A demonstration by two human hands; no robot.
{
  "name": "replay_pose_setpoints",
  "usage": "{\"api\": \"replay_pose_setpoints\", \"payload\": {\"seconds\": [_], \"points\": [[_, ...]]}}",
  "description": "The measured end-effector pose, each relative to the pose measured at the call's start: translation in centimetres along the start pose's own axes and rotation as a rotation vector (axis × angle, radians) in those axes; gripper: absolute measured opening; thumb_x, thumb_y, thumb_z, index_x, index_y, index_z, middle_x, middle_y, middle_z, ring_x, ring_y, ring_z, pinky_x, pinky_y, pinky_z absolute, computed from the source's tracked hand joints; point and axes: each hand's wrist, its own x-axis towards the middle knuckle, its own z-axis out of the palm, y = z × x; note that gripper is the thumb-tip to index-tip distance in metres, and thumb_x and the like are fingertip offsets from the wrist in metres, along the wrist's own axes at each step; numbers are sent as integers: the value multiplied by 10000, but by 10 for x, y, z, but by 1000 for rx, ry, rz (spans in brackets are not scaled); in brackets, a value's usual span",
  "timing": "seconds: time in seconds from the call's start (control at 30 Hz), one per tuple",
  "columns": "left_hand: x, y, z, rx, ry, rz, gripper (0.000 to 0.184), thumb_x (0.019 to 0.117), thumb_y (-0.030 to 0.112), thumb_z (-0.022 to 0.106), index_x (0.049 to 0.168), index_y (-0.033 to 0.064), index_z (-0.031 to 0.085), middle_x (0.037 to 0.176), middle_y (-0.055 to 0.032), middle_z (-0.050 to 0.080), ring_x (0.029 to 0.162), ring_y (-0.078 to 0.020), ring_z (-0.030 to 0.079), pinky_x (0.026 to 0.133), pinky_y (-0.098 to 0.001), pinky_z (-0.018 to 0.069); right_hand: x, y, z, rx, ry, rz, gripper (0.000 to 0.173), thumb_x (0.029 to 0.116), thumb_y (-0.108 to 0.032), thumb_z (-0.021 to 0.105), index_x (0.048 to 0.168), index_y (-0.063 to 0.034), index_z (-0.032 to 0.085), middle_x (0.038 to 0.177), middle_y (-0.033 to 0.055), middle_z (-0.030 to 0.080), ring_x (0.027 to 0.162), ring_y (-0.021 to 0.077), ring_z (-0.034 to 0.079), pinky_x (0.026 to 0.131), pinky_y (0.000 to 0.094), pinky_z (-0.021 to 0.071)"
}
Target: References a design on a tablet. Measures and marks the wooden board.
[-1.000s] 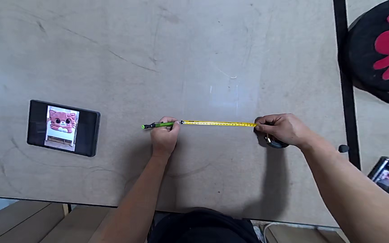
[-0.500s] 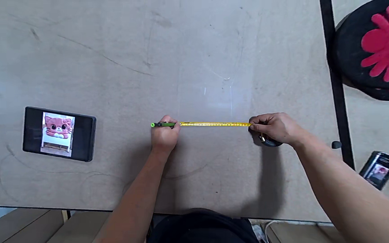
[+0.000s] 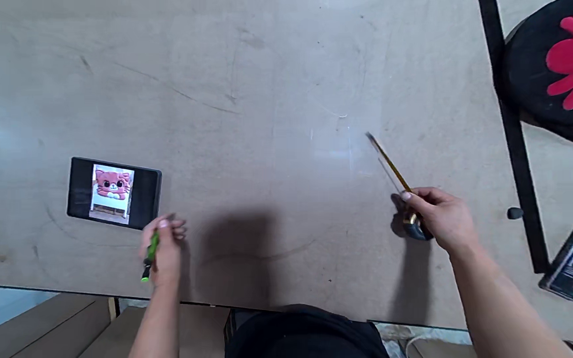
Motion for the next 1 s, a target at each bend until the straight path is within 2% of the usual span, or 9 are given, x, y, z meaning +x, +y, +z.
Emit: {"api": "replay_pose_setpoints", "payload": {"seconds": [0.17,0.37,0.5,0.57,0.7,0.8,0.87,0.9,1.0], "points": [[15,-72,-90,68,376,-200,428,1128,228,377,1455,-48,402,1149,-180,638,862,-180,709,788,-370,622,-27,27,-6,-26,192,82,291,984,-323,702,1115,-63,711,948,101,689,799,179,634,756,465,531],[56,-81,-83,-146,414,-194,388,1112,209,441,1439,0,422,1152,-102,611,889,-131,680,830,-331,602,-11,21,-27,-395,343,8,395,994,-310,666,1270,-27,660,1178,259,679,1082,403,654,952,642,472],[82,-72,-65,-151,395,-136,359,1103,217,450,1390,4,478,1102,-81,606,863,-119,683,816,-330,611,6,26,-52,-553,406,68,644,980,-388,621,1489,-16,488,1537,315,412,1411,485,425,1134,660,352],[101,-69,-58,-212,352,-74,326,1104,199,438,1358,1,483,1076,-61,618,872,-122,693,825,-335,620,18,40,-60,-638,402,119,617,1021,-403,533,1489,-3,485,1556,297,414,1458,469,385,1160,672,313],[158,-49,-41,-263,179,-27,366,1109,219,429,1403,2,451,1097,-74,627,893,-144,702,845,-344,621,20,34,-58,-713,356,149,482,1063,-341,477,1376,12,578,1444,332,515,1364,512,476,1066,735,357],[188,-17,-26,-241,125,-6,454,1122,338,380,1461,40,430,1211,-82,610,980,-148,692,870,-334,611,16,22,-50,-682,387,195,552,1050,-324,509,1484,16,481,1524,327,434,1414,506,422,1117,702,338],[175,20,-5,-145,76,27,516,1126,412,322,1471,65,486,1178,-39,648,980,-99,668,870,-300,575,18,23,-49,-678,409,229,626,1045,-357,511,1545,4,403,1601,303,345,1475,476,357,1163,667,317],[161,35,11,-103,11,72,499,1126,393,326,1400,47,559,1077,-23,657,898,-78,652,823,-289,566,20,23,-50,-677,415,246,634,1048,-370,506,1551,-2,394,1610,299,332,1480,475,352,1161,668,320],[100,60,69,-114,-381,161,303,1071,245,532,1196,26,699,930,-35,718,767,-78,674,726,-292,595,23,27,-53,-699,382,251,513,1072,-378,475,1404,9,530,1430,355,509,1342,539,484,1044,748,373]]}}
